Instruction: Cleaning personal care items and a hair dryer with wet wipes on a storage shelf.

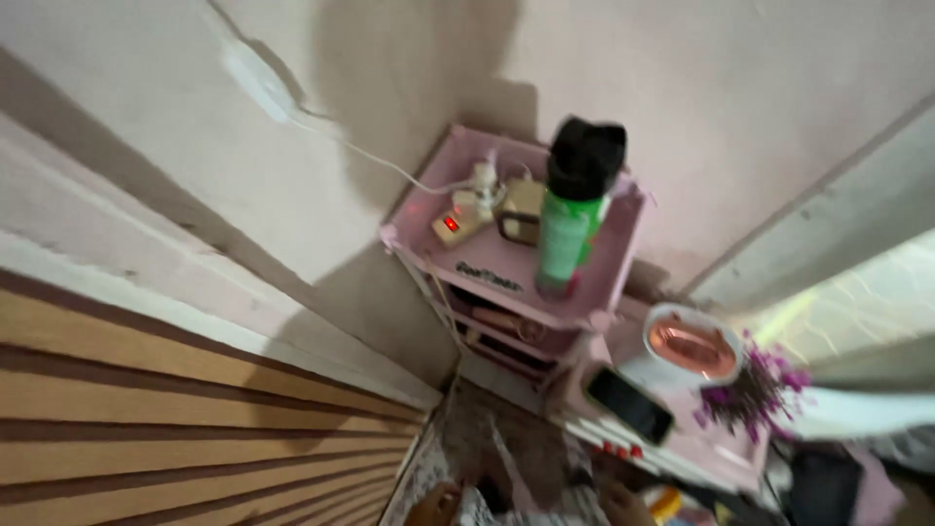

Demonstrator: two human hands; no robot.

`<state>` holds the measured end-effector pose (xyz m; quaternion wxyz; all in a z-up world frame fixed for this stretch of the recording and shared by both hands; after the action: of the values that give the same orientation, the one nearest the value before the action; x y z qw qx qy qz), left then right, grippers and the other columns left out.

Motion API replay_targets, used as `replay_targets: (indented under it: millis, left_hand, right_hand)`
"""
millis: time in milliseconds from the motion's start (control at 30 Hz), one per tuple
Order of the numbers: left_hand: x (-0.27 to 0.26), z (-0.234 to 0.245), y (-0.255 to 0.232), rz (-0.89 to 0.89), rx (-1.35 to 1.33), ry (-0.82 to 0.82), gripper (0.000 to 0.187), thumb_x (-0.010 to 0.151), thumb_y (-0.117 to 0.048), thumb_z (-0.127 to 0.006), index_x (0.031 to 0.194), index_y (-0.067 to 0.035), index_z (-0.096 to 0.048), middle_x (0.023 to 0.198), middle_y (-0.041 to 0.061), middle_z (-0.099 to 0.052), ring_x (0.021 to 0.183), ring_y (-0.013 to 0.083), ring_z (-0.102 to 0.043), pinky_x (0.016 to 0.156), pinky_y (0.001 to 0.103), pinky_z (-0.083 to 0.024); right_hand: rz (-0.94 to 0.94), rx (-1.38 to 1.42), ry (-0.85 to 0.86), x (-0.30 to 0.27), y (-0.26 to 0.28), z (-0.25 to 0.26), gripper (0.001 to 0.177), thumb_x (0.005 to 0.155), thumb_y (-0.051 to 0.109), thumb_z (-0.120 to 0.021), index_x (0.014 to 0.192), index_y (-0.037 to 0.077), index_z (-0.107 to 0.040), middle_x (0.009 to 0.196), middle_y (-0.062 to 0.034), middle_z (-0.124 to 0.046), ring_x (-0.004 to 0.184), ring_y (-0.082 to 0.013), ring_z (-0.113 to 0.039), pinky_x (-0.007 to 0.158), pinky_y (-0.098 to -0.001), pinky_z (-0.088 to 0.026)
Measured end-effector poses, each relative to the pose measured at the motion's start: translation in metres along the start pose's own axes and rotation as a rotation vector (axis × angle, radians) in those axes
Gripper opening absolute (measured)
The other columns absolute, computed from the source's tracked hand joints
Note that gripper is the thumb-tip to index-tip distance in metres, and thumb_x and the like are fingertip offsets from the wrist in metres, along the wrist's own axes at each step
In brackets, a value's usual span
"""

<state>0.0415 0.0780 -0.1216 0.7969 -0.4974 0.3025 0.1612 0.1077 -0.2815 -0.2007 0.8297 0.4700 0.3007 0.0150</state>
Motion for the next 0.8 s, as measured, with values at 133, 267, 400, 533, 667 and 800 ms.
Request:
replay_targets:
  millis: [133,267,400,533,667,800]
  left_hand:
    - [0.018,0.007,-0.012,0.105,0.013,0.094,0.037,0.107,-0.042,-0.049,0.123,-0.012,-0.064,0.112,0.008,-0.071,0.101,0.0206,-0.071,0.090,0.034,-0.055]
    - [0.002,-0.013,0.007,0.203,0.042,0.123,0.035,0.106,-0.040,-0.052,0.126,-0.013,-0.062,0.114,0.010,-0.071,0.107,0.0242,-0.071,0.094,0.037,-0.055]
    - [-0.011,-0.024,0.014,0.173,0.131,0.141,0.035,0.104,-0.039,-0.052,0.127,-0.015,-0.063,0.114,0.010,-0.072,0.107,0.0238,-0.072,0.092,0.037,-0.056]
    - [0.001,-0.014,0.006,0.169,0.183,0.152,0.035,0.103,-0.038,-0.052,0.129,-0.016,-0.063,0.114,0.010,-0.073,0.106,0.0235,-0.072,0.090,0.037,-0.057]
    - [0.018,-0.008,-0.015,0.193,0.207,0.124,0.036,0.102,-0.036,-0.051,0.130,-0.018,-0.063,0.114,0.009,-0.074,0.106,0.0231,-0.072,0.089,0.037,-0.058]
    - [0.017,-0.009,-0.021,0.186,0.192,0.101,0.036,0.097,-0.035,-0.059,0.125,-0.015,-0.065,0.111,0.013,-0.077,0.104,0.0257,-0.075,0.089,0.036,-0.056]
  right_hand:
    - [-0.037,0.068,0.004,0.029,-0.086,0.000,0.047,0.084,0.027,-0.072,0.128,0.014,-0.070,0.094,-0.0152,-0.078,0.090,-0.0298,-0.073,0.079,-0.0388,-0.059]
    - [-0.019,-0.121,-0.030,0.048,-0.083,0.025,0.035,0.090,0.026,-0.068,0.122,0.012,-0.072,0.096,-0.0095,-0.079,0.088,-0.0235,-0.075,0.080,-0.0352,-0.059]
    - [-0.057,-0.076,-0.102,0.017,-0.094,0.057,0.037,0.092,0.024,-0.064,0.125,0.007,-0.068,0.107,-0.0088,-0.076,0.097,-0.0232,-0.070,0.084,-0.0361,-0.056]
    - [-0.270,0.165,-0.232,-0.033,-0.105,0.078,0.045,0.088,0.021,-0.066,0.130,0.007,-0.067,0.110,-0.0100,-0.078,0.098,-0.0226,-0.073,0.087,-0.0364,-0.057]
    - [-0.521,0.229,-0.240,-0.099,-0.157,0.048,0.043,0.090,0.025,-0.066,0.130,0.009,-0.068,0.102,-0.0139,-0.080,0.092,-0.0234,-0.074,0.083,-0.0369,-0.058]
    - [-0.535,0.208,-0.274,-0.145,-0.237,0.005,0.041,0.090,0.029,-0.071,0.125,0.009,-0.073,0.106,-0.0090,-0.079,0.094,-0.0171,-0.073,0.083,-0.0328,-0.058]
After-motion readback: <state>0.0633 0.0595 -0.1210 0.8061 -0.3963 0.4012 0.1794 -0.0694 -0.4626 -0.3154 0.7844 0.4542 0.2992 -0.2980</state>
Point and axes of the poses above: each hand's wrist, its own x-axis towards the middle knuckle, its own z-axis out of the back of the hand, y = z × x, the point moved 9 cm from there along x, towards the middle knuckle
